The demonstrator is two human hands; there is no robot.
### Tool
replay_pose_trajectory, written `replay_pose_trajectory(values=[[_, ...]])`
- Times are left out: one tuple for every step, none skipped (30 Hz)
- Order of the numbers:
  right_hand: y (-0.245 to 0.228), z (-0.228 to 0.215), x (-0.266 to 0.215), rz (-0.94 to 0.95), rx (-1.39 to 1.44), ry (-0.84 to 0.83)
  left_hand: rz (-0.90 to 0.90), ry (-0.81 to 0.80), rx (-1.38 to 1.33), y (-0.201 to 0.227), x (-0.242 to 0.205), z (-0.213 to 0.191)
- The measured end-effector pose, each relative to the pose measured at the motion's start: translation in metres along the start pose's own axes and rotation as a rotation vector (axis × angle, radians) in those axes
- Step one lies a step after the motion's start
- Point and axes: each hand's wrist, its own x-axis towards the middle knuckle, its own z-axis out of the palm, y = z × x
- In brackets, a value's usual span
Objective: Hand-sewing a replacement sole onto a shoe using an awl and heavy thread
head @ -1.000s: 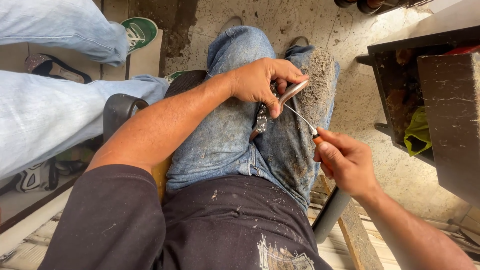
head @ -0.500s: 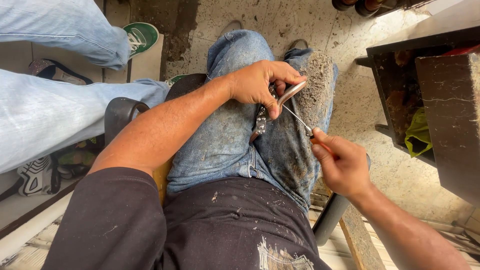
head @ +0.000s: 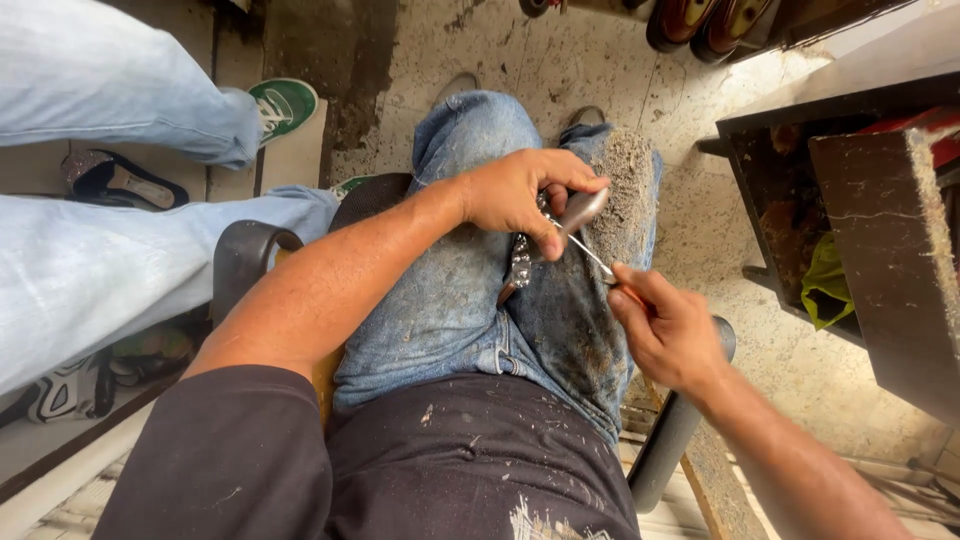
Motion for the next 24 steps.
replay_pose_trajectory(values=[[-0.001,-0.005,0.001,-0.196,-0.446,-0.023,0.007,-0.009,0.032,0.007,-0.004,0.007],[-0.028,-0.006,0.015,-0.191,-0.444,-0.028,0.002,-0.009,0.026,0.0,-0.003,0.014],[-0.054,-0.009,0.034,-0.244,-0.583,-0.058,0.008,0.004,0.112,-0.005,0.002,0.017],[-0.08,-0.013,0.053,-0.297,-0.723,-0.087,0.015,0.016,0.197,-0.009,0.008,0.02],[-0.088,-0.002,0.068,-0.277,-0.728,-0.069,0.019,-0.01,0.201,-0.002,0.01,0.02],[-0.095,0.008,0.083,-0.288,-0.698,-0.141,-0.028,-0.022,0.218,0.006,0.013,0.02],[-0.101,0.017,0.101,-0.321,-0.664,-0.224,-0.074,-0.011,0.238,0.013,0.013,0.02],[-0.098,0.019,0.113,-0.323,-0.668,-0.216,-0.069,-0.013,0.244,0.024,0.012,0.02],[-0.096,0.021,0.124,-0.267,-0.678,-0.276,-0.148,0.016,0.261,0.034,0.008,0.022],[-0.093,0.025,0.135,-0.21,-0.687,-0.335,-0.227,0.044,0.276,0.043,0.004,0.024],[-0.097,0.012,0.137,-0.202,-0.688,-0.329,-0.225,0.034,0.278,0.049,0.001,0.022],[-0.101,-0.001,0.139,-0.047,-0.714,-0.408,-0.301,0.045,0.298,0.055,-0.001,0.021],[-0.102,-0.016,0.137,0.121,-0.738,-0.488,-0.376,0.048,0.309,0.058,-0.001,0.025],[-0.089,-0.025,0.122,0.14,-0.739,-0.488,-0.374,0.031,0.301,0.049,-0.003,0.024],[-0.077,-0.035,0.109,0.167,-0.744,-0.453,-0.292,0.023,0.27,0.041,-0.004,0.021],[-0.067,-0.045,0.095,0.193,-0.748,-0.418,-0.211,0.014,0.239,0.034,-0.006,0.018],[-0.059,-0.046,0.078,0.197,-0.752,-0.417,-0.207,0.012,0.236,0.031,-0.005,0.018],[-0.052,-0.046,0.061,0.315,-0.842,-0.486,-0.201,0.003,0.215,0.029,-0.004,0.017],[-0.045,-0.045,0.045,0.426,-0.931,-0.559,-0.2,0.005,0.193,0.027,-0.007,0.017],[-0.046,-0.036,0.022,0.42,-0.935,-0.564,-0.2,0.013,0.19,0.026,-0.007,0.017],[-0.047,-0.028,-0.001,0.37,-1.056,-0.553,-0.197,0.012,0.198,0.026,-0.008,0.017],[-0.047,-0.02,-0.024,0.319,-1.176,-0.538,-0.194,0.011,0.206,0.026,-0.009,0.017],[-0.061,-0.013,-0.033,0.314,-1.175,-0.54,-0.197,0.015,0.206,0.019,-0.009,0.018],[-0.074,-0.006,-0.042,0.142,-1.071,-0.442,-0.143,0.018,0.19,0.013,-0.009,0.02]])
